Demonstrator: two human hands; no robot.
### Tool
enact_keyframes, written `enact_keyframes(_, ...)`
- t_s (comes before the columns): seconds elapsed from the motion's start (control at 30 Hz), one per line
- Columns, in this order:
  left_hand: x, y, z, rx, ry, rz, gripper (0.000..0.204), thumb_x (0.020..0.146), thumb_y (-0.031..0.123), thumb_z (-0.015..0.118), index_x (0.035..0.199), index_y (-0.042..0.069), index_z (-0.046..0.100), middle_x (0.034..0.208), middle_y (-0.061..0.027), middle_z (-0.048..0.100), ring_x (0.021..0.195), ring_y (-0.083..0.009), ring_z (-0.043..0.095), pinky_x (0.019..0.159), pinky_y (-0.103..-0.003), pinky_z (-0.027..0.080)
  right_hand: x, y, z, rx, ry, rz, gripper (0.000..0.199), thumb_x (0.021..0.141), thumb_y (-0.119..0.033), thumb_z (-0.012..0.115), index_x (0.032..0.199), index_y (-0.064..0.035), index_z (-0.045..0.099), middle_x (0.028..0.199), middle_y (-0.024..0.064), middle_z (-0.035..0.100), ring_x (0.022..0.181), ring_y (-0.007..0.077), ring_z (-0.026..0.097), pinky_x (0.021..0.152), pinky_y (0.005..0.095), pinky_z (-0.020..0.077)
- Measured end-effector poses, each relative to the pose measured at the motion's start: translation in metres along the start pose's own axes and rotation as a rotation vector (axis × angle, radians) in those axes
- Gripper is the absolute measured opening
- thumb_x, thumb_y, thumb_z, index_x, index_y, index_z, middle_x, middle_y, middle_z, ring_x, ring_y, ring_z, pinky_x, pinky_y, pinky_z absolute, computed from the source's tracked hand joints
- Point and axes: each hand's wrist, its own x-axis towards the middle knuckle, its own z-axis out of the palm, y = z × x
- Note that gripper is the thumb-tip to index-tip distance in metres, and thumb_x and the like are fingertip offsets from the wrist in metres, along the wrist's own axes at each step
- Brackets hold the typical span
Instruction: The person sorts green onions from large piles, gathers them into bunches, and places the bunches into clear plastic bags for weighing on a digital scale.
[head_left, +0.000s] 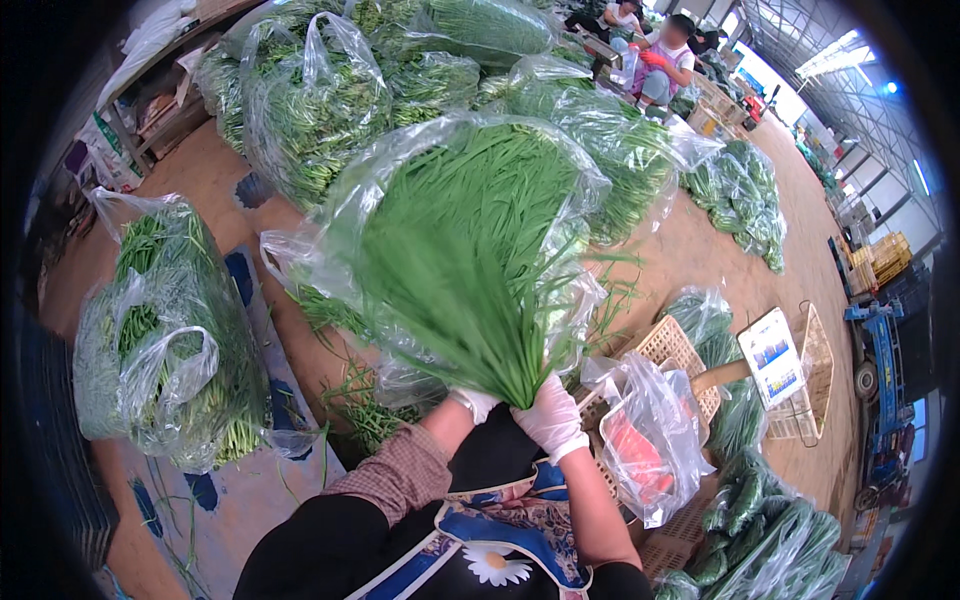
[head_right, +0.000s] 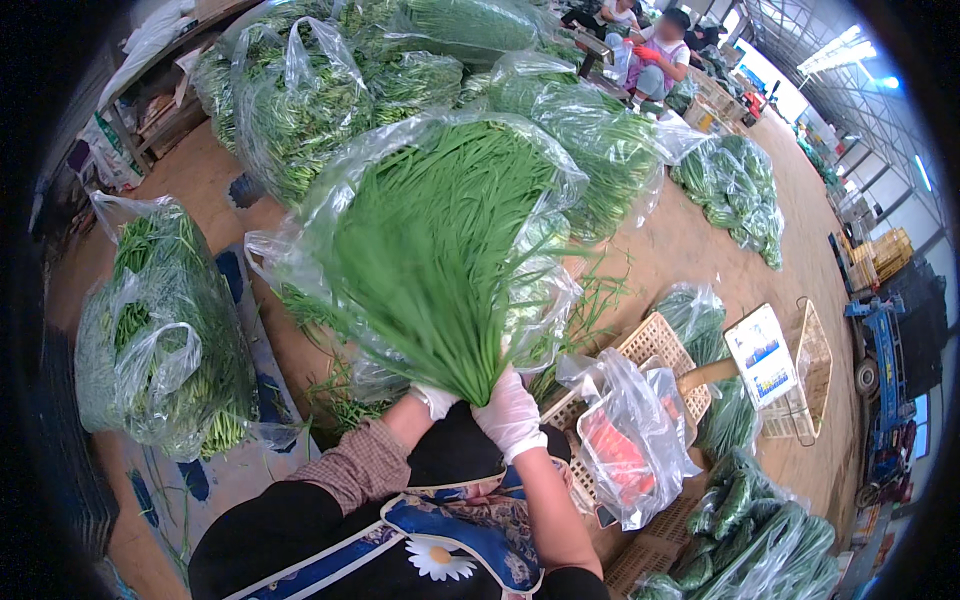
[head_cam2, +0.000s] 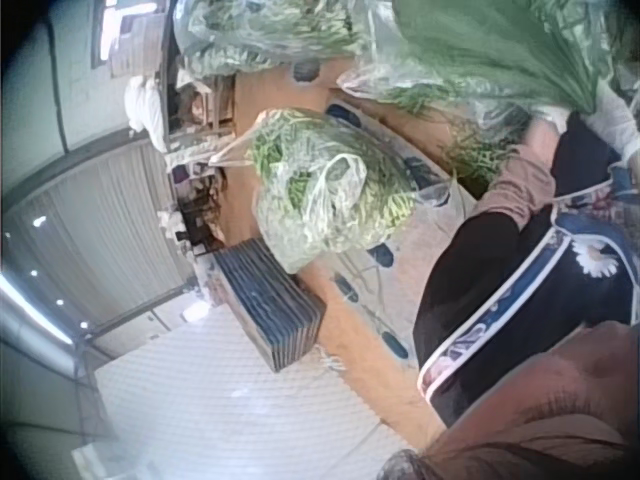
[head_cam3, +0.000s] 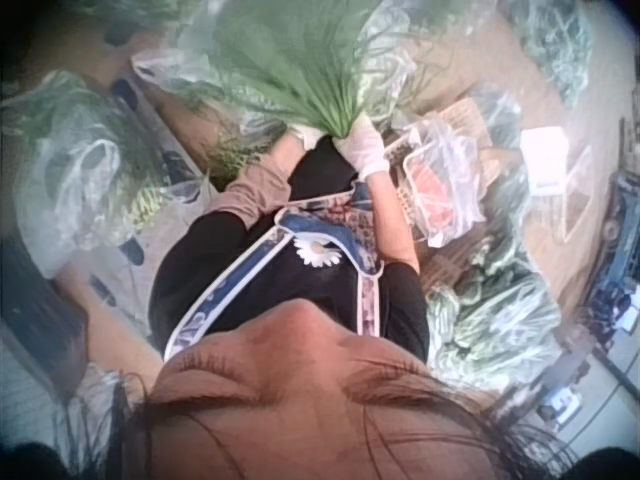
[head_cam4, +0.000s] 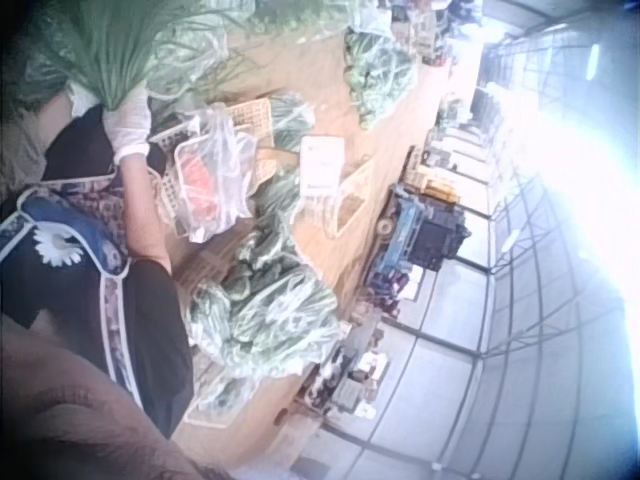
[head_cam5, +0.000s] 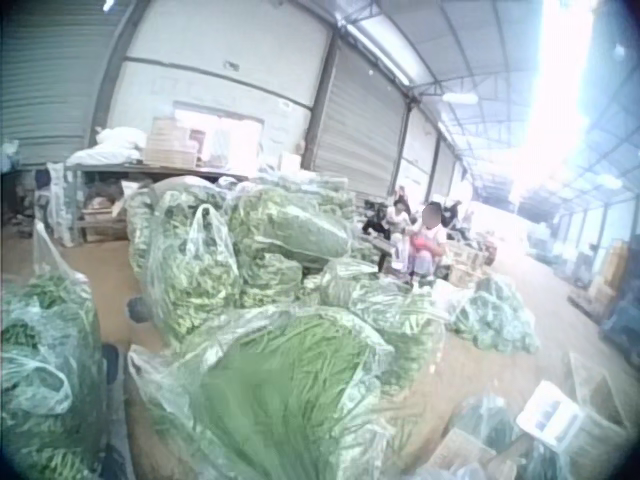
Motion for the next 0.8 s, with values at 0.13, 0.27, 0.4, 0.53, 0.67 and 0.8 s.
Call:
enact_keyframes(0.13, -0.011, -0.009, 0.015, -0.513, 0.036, -0.08, 0.048, 0.097, 0.034, 0.037, 0.137, 0.007, 0.036, 0.138, -0.0086, 0.038, 0.125, -0.0244, 0.036, 0.106, -0.038, 0.027, -0.008, -0.012, -0.008, -0.233, 0.063, -0.148, 0.102, 0.064, -0.018, 0.078, 0.142, -0.0004, 0.014, 0.129, 0.0268, 0.043, 0.115, 0.0424, 0.046, 0.093, 0.0407, 0.0428)
enact_keyframes(0.27, 0.0, 0.006, 0.022, -0.621, -0.022, -0.165, 0.05, 0.097, 0.036, 0.036, 0.137, 0.007, 0.036, 0.13, -0.0078, 0.039, 0.118, -0.0231, 0.037, 0.101, -0.037, 0.028, -0.001, 0.026, -0.005, -0.149, 0.196, -0.287, 0.102, 0.066, -0.016, 0.077, 0.142, 0.0011, 0.012, 0.129, 0.0265, 0.043, 0.115, 0.0424, 0.046, 0.094, 0.0399, 0.0421)
enact_keyframes(0.4, 0.023, 0.021, 0.028, -0.757, -0.112, -0.301, 0.051, 0.096, 0.039, 0.036, 0.136, 0.007, 0.037, 0.123, -0.0069, 0.04, 0.111, -0.0219, 0.038, 0.095, -0.036, 0.029, -0.002, 0.02, -0.037, -0.012, 0.121, -0.182, 0.087, 0.071, -0.009, 0.068, 0.141, -0.0034, 0.016, 0.099, 0.0239, 0.059, 0.089, 0.0395, 0.059, 0.076, 0.0431, 0.049)
enact_keyframes(0.53, 0.055, 0.043, 0.034, -0.934, -0.245, -0.538, 0.053, 0.096, 0.041, 0.035, 0.136, 0.007, 0.037, 0.116, -0.006, 0.041, 0.103, -0.0207, 0.039, 0.09, -0.035, 0.031, -0.009, 0.036, -0.065, -0.27, 0.219, -0.15, 0.086, 0.068, -0.005, 0.063, 0.142, -0.0075, 0.02, 0.079, 0.0147, 0.06, 0.066, 0.0323, 0.062, 0.055, 0.0415, 0.0502)
enact_keyframes(0.67, 0.076, 0.055, 0.053, -0.963, -0.331, -0.692, 0.055, 0.095, 0.044, 0.035, 0.136, 0.007, 0.038, 0.108, -0.0051, 0.043, 0.096, -0.0194, 0.04, 0.084, -0.033, 0.032, -0.036, 0.06, -0.107, -0.35, 0.482, -0.256, 0.08, 0.069, -0.009, 0.066, 0.139, -0.0054, 0.028, 0.079, 0.0109, 0.059, 0.063, 0.0274, 0.06, 0.052, 0.0362, 0.0488)
enact_keyframes(0.8, 0.081, 0.066, 0.067, -0.931, -0.385, -0.773, 0.057, 0.095, 0.046, 0.034, 0.135, 0.007, 0.038, 0.101, -0.0043, 0.044, 0.089, -0.0182, 0.041, 0.079, -0.032, 0.033, -0.057, 0.081, -0.13, 0.003, 0.362, -0.161, 0.082, 0.066, -0.009, 0.073, 0.138, -0.0049, 0.033, 0.099, 0.019, 0.059, 0.09, 0.0364, 0.059, 0.075, 0.0377, 0.049)
